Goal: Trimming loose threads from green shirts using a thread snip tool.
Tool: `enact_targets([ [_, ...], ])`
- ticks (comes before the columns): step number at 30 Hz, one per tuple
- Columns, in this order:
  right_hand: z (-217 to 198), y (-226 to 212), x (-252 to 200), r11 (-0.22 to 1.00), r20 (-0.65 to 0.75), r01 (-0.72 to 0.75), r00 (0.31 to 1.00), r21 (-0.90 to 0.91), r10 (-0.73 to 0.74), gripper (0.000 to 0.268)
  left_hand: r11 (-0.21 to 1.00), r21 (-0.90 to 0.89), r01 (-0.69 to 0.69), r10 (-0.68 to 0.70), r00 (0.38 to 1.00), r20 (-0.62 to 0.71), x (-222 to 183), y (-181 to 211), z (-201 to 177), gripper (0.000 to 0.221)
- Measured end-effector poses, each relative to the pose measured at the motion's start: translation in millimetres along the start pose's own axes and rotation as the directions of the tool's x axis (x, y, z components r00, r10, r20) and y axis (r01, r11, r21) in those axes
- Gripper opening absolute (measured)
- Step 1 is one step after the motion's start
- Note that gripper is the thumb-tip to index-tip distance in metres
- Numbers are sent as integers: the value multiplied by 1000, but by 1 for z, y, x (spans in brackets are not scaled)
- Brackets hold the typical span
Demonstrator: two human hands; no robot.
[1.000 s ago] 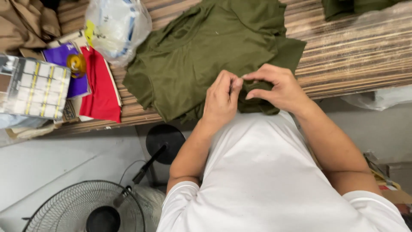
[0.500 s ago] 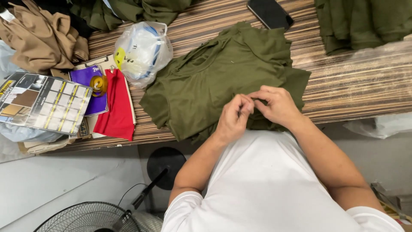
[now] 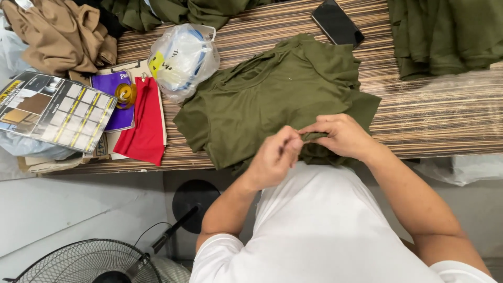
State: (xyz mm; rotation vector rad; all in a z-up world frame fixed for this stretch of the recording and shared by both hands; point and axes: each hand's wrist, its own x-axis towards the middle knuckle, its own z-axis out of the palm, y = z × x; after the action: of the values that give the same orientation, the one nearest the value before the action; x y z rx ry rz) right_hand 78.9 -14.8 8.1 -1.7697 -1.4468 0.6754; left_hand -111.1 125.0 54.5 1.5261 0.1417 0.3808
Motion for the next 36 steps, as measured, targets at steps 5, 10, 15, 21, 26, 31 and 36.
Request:
enact_targets([
  [5,-74,19,-3,873,360,-401,886,280,291,49,980,-180,-90,60,984,-165,6,23,-20,30],
  [10,-151,8,35,871,184,-489,854,-40,487,65,891,-431,143,-204,974,-98,35,5,10,29],
  [15,-63,14,0,997,-343,36,938,-61,-55,29,860,-484,164,-237,967,-93,48,-13,20,29],
  [21,26,21,3,960,-407,141,883,-240,-232,31,869,-479,121,-159,987,-38,53,-27,12,24],
  [26,20,17,9,920,-393,208,856,-333,-336,17,862,-492,123,-146,989,-7,61,-30,4,25],
  [31,19,-3,-5,997,-265,44,964,68,-24,25,912,-361,197,-207,978,11,62,-40,-4,26],
  [36,-6,-22,-10,997,-297,-34,955,-76,10,22,935,-284,213,-219,976,10,61,-43,-4,26],
])
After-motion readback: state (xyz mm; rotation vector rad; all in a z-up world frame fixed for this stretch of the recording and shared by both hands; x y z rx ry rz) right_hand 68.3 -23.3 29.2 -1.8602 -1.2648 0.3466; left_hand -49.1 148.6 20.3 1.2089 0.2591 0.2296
